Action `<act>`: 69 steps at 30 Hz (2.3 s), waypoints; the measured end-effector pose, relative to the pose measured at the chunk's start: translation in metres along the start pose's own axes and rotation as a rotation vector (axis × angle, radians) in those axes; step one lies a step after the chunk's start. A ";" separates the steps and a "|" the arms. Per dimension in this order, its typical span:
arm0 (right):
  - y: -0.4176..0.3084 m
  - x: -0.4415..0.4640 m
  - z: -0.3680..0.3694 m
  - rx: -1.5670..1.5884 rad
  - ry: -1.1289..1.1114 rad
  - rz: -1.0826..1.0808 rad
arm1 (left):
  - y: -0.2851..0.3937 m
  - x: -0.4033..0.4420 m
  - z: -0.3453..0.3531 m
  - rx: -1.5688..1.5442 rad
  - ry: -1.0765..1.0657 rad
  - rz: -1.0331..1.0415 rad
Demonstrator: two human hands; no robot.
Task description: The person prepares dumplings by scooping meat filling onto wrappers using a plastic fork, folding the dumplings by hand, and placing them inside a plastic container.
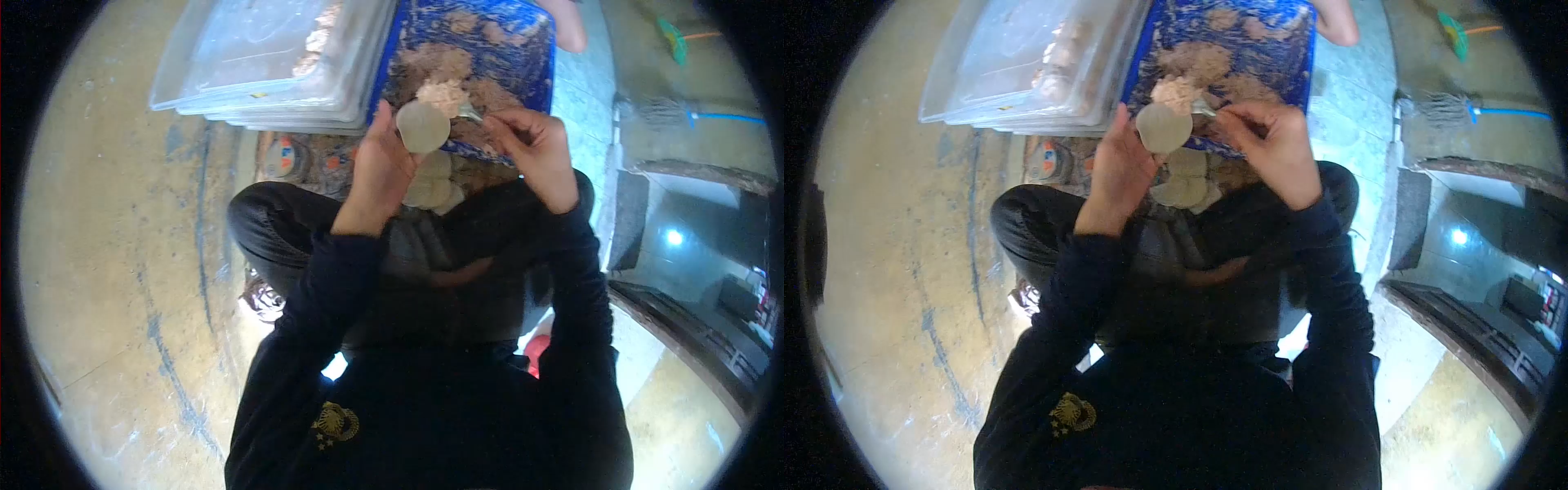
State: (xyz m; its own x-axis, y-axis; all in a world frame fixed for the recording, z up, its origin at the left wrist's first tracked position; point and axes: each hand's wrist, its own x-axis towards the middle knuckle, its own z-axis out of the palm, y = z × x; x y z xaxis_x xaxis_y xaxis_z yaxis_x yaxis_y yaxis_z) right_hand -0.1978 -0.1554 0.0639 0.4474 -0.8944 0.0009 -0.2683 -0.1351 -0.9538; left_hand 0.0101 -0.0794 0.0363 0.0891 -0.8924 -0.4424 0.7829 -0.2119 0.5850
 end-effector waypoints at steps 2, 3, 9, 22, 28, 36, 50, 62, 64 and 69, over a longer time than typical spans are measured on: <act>-0.008 -0.017 0.003 -0.029 0.048 0.033 | 0.000 0.009 0.011 -0.144 -0.195 -0.033; -0.002 -0.019 0.003 -0.044 0.057 0.030 | -0.002 0.010 0.015 -0.152 -0.212 -0.036; 0.055 -0.033 0.012 -0.130 0.042 -0.043 | -0.022 0.013 -0.003 -0.153 -0.147 -0.082; -0.018 -0.046 0.003 -0.399 0.034 -0.018 | -0.014 0.005 -0.008 -0.257 -0.160 -0.071; -0.030 -0.043 0.004 -0.435 0.085 -0.113 | -0.016 0.008 -0.014 -0.130 -0.176 0.023; -0.026 -0.051 0.031 -0.622 0.226 -0.306 | -0.016 0.001 -0.003 -0.094 -0.155 0.049; 0.030 -0.027 0.004 -0.882 0.347 -0.408 | -0.037 0.029 -0.015 -0.090 -0.057 -0.038; -0.015 -0.088 -0.070 -0.913 0.227 0.124 | -0.028 0.023 -0.007 -0.086 -0.080 -0.001; -0.036 -0.084 -0.045 -0.802 0.286 -0.027 | -0.031 0.021 -0.007 -0.017 -0.104 0.044; -0.042 -0.064 0.013 -0.566 0.218 -0.238 | -0.033 0.020 -0.012 0.056 -0.165 0.071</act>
State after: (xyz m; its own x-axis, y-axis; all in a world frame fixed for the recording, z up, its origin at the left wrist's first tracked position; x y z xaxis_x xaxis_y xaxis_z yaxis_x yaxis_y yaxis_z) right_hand -0.2038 -0.0873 0.1003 0.3830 -0.8700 0.3105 -0.6180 -0.4911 -0.6139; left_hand -0.0069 -0.0854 0.0002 0.0372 -0.9581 -0.2838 0.7421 -0.1637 0.6500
